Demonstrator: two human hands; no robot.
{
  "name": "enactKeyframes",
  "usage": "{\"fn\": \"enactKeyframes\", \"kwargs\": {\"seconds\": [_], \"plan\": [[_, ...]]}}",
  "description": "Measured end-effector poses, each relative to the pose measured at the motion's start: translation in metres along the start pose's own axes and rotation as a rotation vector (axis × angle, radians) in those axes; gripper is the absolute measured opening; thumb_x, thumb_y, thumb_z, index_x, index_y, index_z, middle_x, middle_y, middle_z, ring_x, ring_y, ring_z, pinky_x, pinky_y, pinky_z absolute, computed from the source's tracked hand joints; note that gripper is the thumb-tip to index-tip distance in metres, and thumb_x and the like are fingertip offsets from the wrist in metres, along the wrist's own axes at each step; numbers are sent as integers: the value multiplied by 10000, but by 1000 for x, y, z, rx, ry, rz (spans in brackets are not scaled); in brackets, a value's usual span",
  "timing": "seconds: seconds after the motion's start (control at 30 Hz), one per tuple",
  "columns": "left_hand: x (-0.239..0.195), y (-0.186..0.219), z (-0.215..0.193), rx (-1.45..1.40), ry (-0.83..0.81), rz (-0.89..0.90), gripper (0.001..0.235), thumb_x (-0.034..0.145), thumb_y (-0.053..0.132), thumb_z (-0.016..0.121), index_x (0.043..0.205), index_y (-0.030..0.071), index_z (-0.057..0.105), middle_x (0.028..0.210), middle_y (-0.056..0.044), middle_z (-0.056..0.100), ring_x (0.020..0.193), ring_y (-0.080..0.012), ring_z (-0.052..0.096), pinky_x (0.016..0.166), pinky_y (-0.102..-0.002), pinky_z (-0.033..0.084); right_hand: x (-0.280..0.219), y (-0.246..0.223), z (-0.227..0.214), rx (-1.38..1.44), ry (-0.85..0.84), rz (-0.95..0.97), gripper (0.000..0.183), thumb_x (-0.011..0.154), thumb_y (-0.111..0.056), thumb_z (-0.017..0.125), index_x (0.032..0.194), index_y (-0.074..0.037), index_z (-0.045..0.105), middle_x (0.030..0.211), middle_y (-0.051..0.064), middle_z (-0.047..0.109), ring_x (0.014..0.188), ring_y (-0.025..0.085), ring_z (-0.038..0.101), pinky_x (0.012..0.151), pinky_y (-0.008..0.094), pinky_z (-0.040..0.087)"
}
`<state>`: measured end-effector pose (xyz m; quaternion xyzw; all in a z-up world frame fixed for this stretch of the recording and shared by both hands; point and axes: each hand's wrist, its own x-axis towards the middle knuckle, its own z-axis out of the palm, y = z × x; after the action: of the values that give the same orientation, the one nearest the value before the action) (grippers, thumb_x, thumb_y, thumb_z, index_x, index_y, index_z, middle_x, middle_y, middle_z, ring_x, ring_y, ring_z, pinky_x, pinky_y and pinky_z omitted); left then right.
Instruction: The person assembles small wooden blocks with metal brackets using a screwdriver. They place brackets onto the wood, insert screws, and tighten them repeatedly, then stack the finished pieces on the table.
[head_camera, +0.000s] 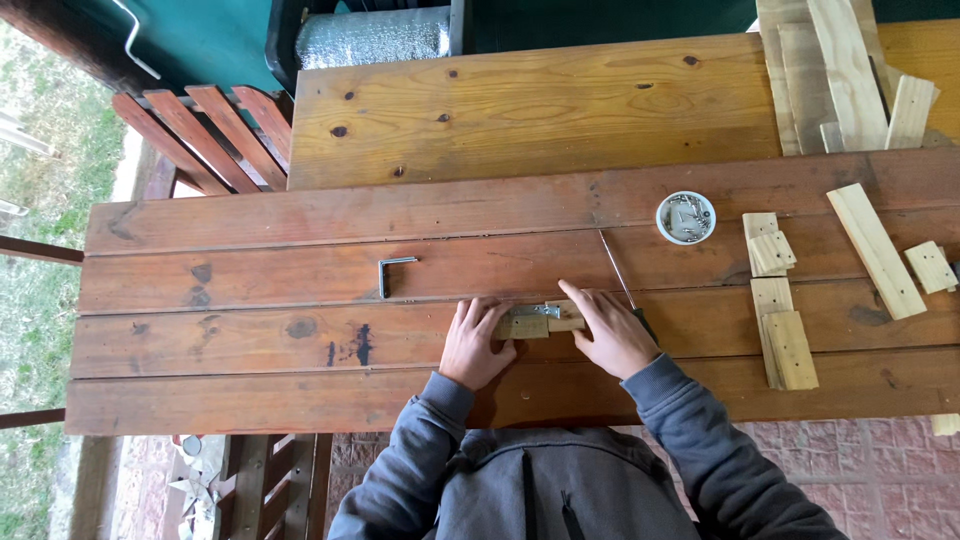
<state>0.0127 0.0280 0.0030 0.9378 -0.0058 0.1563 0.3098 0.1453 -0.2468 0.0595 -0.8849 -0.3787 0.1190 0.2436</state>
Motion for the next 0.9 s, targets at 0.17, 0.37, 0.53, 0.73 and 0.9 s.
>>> {"fn": "enactKeyframes", "kwargs": {"seconds": [0.17, 0.37, 0.53, 0.73, 0.9], "plan": [[0, 4, -17, -69, -9, -50, 876, 663, 226, 868, 1530, 180, 749, 1330, -90, 656, 1201, -349, 691, 1018, -485, 660, -1, -7, 7, 42, -20, -11, 985, 999, -55, 829, 1848, -275, 380, 1455, 178, 728, 1363, 433, 751, 1113, 575, 663], [10, 27, -27, -267, -13, -113, 975, 730, 75, 808, 1685, 165, 639, 1390, -167, 637, 1077, -429, 778, 880, -488, 729, -5, -5, 12, 72, 21, -71, 893, 1001, -134, 886, 1781, -275, 475, 1531, 140, 653, 1392, 407, 741, 1137, 571, 667], [28, 47, -34, -297, -29, -31, 972, 787, -3, 825, 1726, 98, 594, 1448, -224, 630, 1179, -482, 774, 885, -528, 736, -6, 4, 13, 70, 33, -117, 538, 1017, -202, 898, 1517, -146, 706, 1516, 141, 654, 1401, 401, 755, 1144, 540, 667], [31, 68, -35, -250, -16, 47, 975, 854, -14, 802, 1783, 124, 541, 1561, -215, 612, 1289, -420, 765, 971, -461, 742, -6, 1, 16, -62, 8, -101, 340, 1095, -299, 821, 1401, -151, 802, 1518, 40, 640, 1442, 348, 699, 1187, 451, 657], [20, 57, -18, -311, -23, -57, 979, 858, -26, 821, 1782, 62, 511, 1495, -265, 638, 1215, -449, 794, 923, -482, 754, -8, 4, 27, -108, 41, -151, 311, 1091, -331, 816, 1360, -174, 812, 1445, 32, 647, 1428, 319, 671, 1185, 450, 626]]}}
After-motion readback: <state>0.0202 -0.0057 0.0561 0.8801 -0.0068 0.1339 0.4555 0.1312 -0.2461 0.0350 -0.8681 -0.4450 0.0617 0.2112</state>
